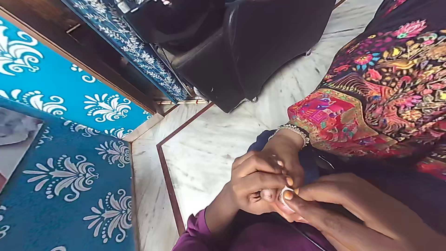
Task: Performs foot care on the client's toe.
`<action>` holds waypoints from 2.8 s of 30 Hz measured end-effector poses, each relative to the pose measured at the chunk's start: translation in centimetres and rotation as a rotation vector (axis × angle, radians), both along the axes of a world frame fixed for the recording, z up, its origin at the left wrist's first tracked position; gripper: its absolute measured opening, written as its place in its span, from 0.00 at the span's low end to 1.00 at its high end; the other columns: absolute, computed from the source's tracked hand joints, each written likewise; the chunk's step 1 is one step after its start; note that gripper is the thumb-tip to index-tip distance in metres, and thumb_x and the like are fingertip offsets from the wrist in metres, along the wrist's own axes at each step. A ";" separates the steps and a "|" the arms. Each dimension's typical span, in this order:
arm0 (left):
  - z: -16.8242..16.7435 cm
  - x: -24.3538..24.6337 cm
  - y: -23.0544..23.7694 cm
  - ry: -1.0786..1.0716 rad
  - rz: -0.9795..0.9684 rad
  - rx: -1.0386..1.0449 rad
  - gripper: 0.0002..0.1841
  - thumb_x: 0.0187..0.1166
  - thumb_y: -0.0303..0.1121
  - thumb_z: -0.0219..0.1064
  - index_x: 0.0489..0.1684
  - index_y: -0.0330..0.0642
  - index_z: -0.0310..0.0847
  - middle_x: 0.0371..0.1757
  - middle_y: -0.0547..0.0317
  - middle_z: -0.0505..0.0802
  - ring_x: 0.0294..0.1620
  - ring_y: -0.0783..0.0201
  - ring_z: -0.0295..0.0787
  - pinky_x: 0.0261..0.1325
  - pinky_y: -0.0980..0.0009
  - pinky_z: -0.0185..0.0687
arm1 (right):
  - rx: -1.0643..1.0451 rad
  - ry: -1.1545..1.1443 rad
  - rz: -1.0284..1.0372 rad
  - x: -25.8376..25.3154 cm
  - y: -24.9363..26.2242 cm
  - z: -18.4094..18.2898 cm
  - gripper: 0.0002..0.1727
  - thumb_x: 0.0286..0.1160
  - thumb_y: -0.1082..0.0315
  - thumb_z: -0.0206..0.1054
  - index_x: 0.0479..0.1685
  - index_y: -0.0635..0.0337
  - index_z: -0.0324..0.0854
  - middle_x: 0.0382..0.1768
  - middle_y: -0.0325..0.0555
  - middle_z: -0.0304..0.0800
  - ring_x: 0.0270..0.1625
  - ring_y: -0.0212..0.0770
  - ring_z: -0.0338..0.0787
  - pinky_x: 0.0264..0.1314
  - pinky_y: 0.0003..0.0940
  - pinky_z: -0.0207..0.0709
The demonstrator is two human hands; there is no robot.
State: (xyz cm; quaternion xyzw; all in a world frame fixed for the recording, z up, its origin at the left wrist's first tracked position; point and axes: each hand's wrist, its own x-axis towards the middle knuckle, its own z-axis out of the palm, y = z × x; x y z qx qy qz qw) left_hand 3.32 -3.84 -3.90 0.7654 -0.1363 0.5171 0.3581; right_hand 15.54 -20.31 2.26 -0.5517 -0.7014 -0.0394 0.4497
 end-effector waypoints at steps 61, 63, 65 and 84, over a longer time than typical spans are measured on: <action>0.5 0.0 -0.5 0.020 -0.069 -0.051 0.17 0.74 0.51 0.73 0.39 0.45 0.86 0.44 0.62 0.86 0.51 0.67 0.84 0.60 0.73 0.80 | -0.247 0.250 0.186 1.6 0.3 0.3 0.12 0.77 0.57 0.66 0.49 0.54 0.79 0.36 0.42 0.81 0.37 0.28 0.78 0.34 0.17 0.67; 0.5 0.0 -0.5 0.018 -0.072 -0.049 0.17 0.74 0.50 0.73 0.38 0.45 0.86 0.44 0.62 0.87 0.51 0.68 0.84 0.59 0.73 0.80 | -0.252 0.192 0.194 1.6 0.4 0.2 0.12 0.79 0.55 0.66 0.49 0.53 0.78 0.35 0.41 0.78 0.32 0.28 0.75 0.27 0.17 0.63; 0.6 0.0 -0.4 0.020 -0.074 -0.035 0.17 0.74 0.51 0.73 0.37 0.45 0.86 0.43 0.62 0.86 0.51 0.68 0.83 0.60 0.73 0.79 | -0.243 0.153 0.180 1.5 0.3 0.2 0.10 0.82 0.56 0.65 0.49 0.51 0.77 0.35 0.42 0.78 0.32 0.29 0.76 0.26 0.18 0.63; 0.8 -0.1 -0.4 0.036 -0.070 -0.007 0.16 0.75 0.49 0.73 0.36 0.44 0.85 0.42 0.60 0.87 0.50 0.67 0.84 0.61 0.72 0.81 | -0.283 0.056 0.161 1.2 0.0 0.8 0.09 0.85 0.57 0.59 0.47 0.51 0.77 0.35 0.44 0.75 0.28 0.33 0.75 0.21 0.23 0.62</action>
